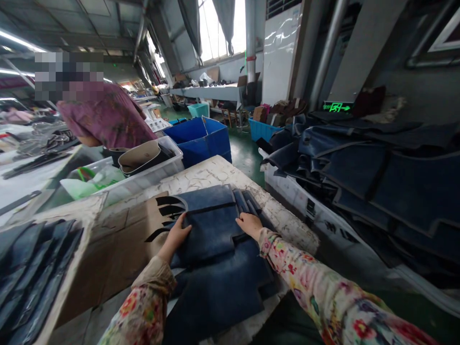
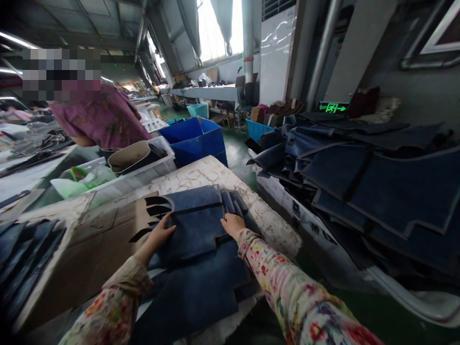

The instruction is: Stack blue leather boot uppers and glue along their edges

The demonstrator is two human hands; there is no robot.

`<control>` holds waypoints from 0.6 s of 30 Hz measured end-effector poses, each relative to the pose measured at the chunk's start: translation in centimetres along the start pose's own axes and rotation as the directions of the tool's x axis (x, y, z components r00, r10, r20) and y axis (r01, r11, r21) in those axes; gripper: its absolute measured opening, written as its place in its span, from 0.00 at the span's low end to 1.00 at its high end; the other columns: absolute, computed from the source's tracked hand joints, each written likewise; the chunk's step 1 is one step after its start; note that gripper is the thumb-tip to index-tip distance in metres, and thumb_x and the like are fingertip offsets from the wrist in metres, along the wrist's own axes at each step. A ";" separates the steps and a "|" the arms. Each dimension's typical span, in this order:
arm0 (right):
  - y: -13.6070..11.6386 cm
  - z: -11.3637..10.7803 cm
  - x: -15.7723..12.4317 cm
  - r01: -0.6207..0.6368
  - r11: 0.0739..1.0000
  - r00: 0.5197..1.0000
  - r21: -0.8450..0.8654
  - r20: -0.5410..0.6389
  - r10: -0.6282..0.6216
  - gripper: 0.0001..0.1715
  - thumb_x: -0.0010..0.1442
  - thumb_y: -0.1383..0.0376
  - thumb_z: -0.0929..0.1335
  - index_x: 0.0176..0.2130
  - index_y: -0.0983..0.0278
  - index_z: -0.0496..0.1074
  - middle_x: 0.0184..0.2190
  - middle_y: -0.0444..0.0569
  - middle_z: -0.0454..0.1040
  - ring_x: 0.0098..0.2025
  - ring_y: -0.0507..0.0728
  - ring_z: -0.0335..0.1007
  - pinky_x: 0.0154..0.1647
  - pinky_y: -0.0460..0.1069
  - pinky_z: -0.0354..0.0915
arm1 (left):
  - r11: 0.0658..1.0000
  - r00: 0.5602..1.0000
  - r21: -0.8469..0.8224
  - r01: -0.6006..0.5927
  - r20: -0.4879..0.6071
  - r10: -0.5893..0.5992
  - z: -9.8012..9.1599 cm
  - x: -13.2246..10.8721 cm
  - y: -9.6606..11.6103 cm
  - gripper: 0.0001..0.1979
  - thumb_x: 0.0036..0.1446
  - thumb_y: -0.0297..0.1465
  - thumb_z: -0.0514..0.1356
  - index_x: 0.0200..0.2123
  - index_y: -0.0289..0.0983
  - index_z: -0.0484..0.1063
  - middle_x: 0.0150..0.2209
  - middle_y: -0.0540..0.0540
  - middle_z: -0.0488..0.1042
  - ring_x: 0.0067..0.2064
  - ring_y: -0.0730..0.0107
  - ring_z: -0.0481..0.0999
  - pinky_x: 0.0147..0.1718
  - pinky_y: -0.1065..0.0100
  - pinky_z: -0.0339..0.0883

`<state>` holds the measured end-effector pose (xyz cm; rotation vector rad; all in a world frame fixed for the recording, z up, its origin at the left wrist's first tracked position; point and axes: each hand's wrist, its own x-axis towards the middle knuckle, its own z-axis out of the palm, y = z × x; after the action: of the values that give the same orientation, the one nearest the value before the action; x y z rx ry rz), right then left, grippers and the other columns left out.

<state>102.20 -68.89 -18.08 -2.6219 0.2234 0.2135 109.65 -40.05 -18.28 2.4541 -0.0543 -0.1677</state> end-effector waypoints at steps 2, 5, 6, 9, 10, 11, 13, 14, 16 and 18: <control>-0.1 0.1 0.1 0.003 1.000 1.000 -0.016 0.009 -0.003 0.17 0.62 0.56 0.60 0.38 0.63 0.73 0.39 0.51 0.75 0.42 0.56 0.71 0.38 0.47 0.60 | 0.999 1.000 0.046 -0.017 0.027 0.016 -0.5 -0.4 0.6 0.31 0.55 0.29 0.55 0.62 0.36 0.51 0.58 0.41 0.63 0.58 0.63 0.64 0.58 0.64 0.56; -0.3 0.1 0.1 -0.008 0.999 1.000 -0.035 0.006 0.008 0.17 0.62 0.56 0.61 0.39 0.63 0.73 0.40 0.52 0.75 0.44 0.57 0.71 0.40 0.48 0.61 | 0.981 0.994 0.189 0.035 0.098 -0.055 -0.8 -1.5 1.9 0.33 0.57 0.28 0.53 0.64 0.33 0.46 0.59 0.39 0.61 0.58 0.62 0.63 0.57 0.64 0.56; -0.4 0.1 0.0 -0.012 0.999 1.000 -0.040 0.006 0.012 0.17 0.62 0.56 0.61 0.39 0.63 0.73 0.41 0.52 0.75 0.44 0.57 0.71 0.40 0.49 0.61 | 0.962 0.989 0.266 0.056 0.121 -0.091 -0.8 -1.9 2.3 0.33 0.58 0.28 0.52 0.64 0.32 0.43 0.57 0.37 0.63 0.57 0.60 0.65 0.56 0.63 0.58; -0.6 -0.2 -0.2 -0.008 0.999 1.000 -0.048 0.009 0.009 0.18 0.62 0.55 0.60 0.40 0.62 0.74 0.41 0.51 0.75 0.44 0.58 0.71 0.40 0.49 0.63 | 0.807 0.992 0.589 0.044 0.069 -0.105 -0.5 -3.4 4.1 0.32 0.59 0.29 0.50 0.65 0.36 0.43 0.56 0.34 0.63 0.55 0.52 0.65 0.52 0.53 0.61; -0.7 -0.3 -0.3 -0.003 0.999 1.000 -0.050 0.011 0.004 0.19 0.63 0.55 0.60 0.40 0.62 0.73 0.42 0.51 0.75 0.45 0.57 0.71 0.41 0.49 0.63 | 0.734 0.999 0.679 0.012 0.029 -0.043 -0.2 -3.9 4.7 0.31 0.59 0.28 0.50 0.65 0.39 0.45 0.59 0.35 0.59 0.58 0.51 0.62 0.51 0.50 0.61; -0.8 -0.4 -0.5 0.002 0.999 1.000 -0.052 0.013 -0.001 0.19 0.63 0.54 0.60 0.41 0.62 0.73 0.42 0.51 0.74 0.45 0.57 0.70 0.42 0.50 0.64 | 0.674 0.999 0.737 -0.038 0.012 0.043 0.3 -4.4 5.4 0.30 0.58 0.26 0.49 0.64 0.41 0.48 0.62 0.37 0.54 0.60 0.50 0.58 0.51 0.49 0.60; -1.0 -0.7 -0.9 0.015 0.998 1.000 -0.061 0.024 -0.013 0.19 0.64 0.55 0.60 0.43 0.64 0.72 0.43 0.51 0.73 0.45 0.55 0.70 0.44 0.51 0.64 | 0.644 0.982 0.745 -0.175 0.086 0.167 1.8 -5.6 6.7 0.29 0.58 0.26 0.48 0.63 0.43 0.51 0.64 0.41 0.49 0.63 0.55 0.51 0.53 0.52 0.60; -1.2 -1.0 -1.1 0.024 0.997 0.999 -0.067 0.037 -0.022 0.19 0.64 0.55 0.61 0.43 0.66 0.71 0.42 0.51 0.73 0.44 0.54 0.70 0.45 0.51 0.65 | 0.668 0.972 0.706 -0.235 0.153 0.179 2.7 -6.2 7.2 0.28 0.59 0.27 0.48 0.63 0.42 0.52 0.64 0.42 0.50 0.63 0.57 0.51 0.53 0.55 0.60; -1.6 -2.4 -1.6 0.064 0.995 0.996 -0.080 0.067 -0.058 0.17 0.63 0.56 0.63 0.40 0.67 0.71 0.39 0.50 0.73 0.41 0.52 0.70 0.44 0.51 0.66 | 0.739 0.959 0.620 -0.262 0.250 0.130 4.5 -7.2 7.8 0.25 0.62 0.33 0.45 0.62 0.42 0.53 0.62 0.41 0.53 0.62 0.58 0.54 0.52 0.56 0.62; -1.9 -5.2 -2.1 0.129 0.988 0.991 -0.086 0.056 -0.125 0.16 0.60 0.57 0.66 0.38 0.68 0.72 0.37 0.49 0.73 0.39 0.52 0.70 0.42 0.50 0.66 | 0.788 0.967 0.581 -0.204 0.243 0.071 5.8 -7.9 7.9 0.25 0.63 0.37 0.41 0.63 0.43 0.52 0.62 0.41 0.54 0.62 0.56 0.54 0.52 0.52 0.62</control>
<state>101.12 -69.58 -12.33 -2.7038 0.0299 0.2501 101.11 -49.20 -16.91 3.0474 -0.4457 -0.3970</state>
